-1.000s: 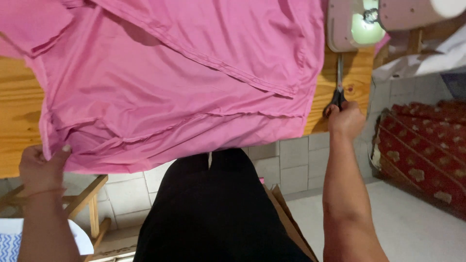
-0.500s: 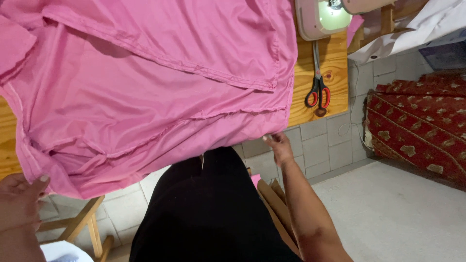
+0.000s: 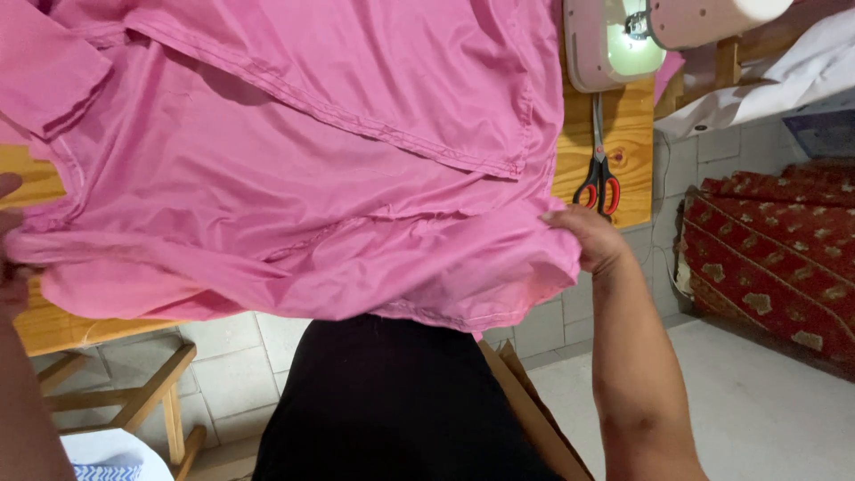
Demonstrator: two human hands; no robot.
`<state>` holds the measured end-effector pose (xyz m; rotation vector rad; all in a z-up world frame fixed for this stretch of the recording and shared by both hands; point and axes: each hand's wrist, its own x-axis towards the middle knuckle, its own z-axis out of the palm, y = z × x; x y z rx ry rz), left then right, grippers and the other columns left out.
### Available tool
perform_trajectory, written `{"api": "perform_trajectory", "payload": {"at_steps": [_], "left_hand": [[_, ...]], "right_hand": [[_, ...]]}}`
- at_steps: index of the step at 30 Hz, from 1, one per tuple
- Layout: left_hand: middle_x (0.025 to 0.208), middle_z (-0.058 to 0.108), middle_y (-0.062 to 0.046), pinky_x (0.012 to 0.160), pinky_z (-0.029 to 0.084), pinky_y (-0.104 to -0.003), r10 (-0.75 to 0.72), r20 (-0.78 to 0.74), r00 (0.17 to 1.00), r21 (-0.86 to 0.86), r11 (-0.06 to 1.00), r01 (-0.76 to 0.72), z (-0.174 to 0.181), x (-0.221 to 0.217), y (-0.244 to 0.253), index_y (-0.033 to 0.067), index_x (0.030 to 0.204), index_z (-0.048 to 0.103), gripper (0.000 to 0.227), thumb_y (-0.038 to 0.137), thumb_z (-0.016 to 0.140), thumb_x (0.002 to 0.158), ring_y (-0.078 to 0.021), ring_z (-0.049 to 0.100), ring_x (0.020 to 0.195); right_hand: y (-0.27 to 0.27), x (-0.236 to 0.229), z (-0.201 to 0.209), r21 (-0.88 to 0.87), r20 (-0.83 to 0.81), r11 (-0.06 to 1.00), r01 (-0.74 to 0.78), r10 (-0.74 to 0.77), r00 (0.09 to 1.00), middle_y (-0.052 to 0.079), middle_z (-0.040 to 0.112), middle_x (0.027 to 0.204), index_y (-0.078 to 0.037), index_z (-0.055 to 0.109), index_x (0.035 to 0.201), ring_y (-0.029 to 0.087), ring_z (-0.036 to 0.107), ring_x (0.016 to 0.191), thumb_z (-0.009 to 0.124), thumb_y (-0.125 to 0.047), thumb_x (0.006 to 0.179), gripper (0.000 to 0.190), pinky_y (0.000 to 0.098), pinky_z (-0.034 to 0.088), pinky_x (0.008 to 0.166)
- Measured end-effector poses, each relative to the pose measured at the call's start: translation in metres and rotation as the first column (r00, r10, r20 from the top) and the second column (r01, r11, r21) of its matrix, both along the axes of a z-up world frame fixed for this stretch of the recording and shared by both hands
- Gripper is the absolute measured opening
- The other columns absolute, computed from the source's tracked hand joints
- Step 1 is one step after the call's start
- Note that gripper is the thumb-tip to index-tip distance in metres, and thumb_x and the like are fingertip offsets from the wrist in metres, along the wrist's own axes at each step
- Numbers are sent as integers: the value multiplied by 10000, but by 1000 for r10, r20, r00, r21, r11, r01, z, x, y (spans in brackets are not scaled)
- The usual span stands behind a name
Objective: The person uses scissors to cut a pink fabric garment laid on a wooden table. They trim seams and edges, then fold and smooth the fabric. Finally, they cut a long strip of pink fabric into smaller pieces.
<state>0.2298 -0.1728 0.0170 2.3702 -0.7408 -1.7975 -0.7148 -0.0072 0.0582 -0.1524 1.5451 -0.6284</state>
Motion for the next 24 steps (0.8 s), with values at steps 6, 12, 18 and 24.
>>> {"api": "perform_trajectory", "payload": {"at_steps": [6,12,18,24], "left_hand": [[1637,562,-95,1172,391,-349,41,163,986,-626,776,71,-109,4,68,190,1712,403,445,162,584,1307,-214,543,1462],[1161,857,-333,537,630,-688,-139,895,424,-217,694,686,-2,-164,29,16,1593,718,439,442,684,1490,-573,862,826],[1181,744,-62,954,546,-458,-569,572,591,-771,-126,624,-15,-552,-5,192,1256,882,132,217,821,1142,-318,702,1156],[1113,698,82,887,571,-397,-570,702,427,-681,-363,635,-82,-715,-2,358,1236,808,279,487,858,994,-199,656,1073]], "right_hand": [[32,48,-24,348,-298,710,-612,703,646,87,818,954,-47,756,1000,219,759,854,761,-284,1176,296,411,651,812],[-11,-32,-12,400,-800,732,-552,573,180,80,852,953,-214,819,1016,349,818,935,676,-564,1116,391,545,576,822],[-74,-85,-38,122,-974,877,-464,196,114,150,744,1300,-68,710,1478,434,758,1300,1132,-432,941,774,601,620,1120],[-82,-112,-69,193,-945,862,-469,291,146,0,760,1107,-255,722,1297,366,826,1141,996,-434,993,446,601,647,1042]]}}
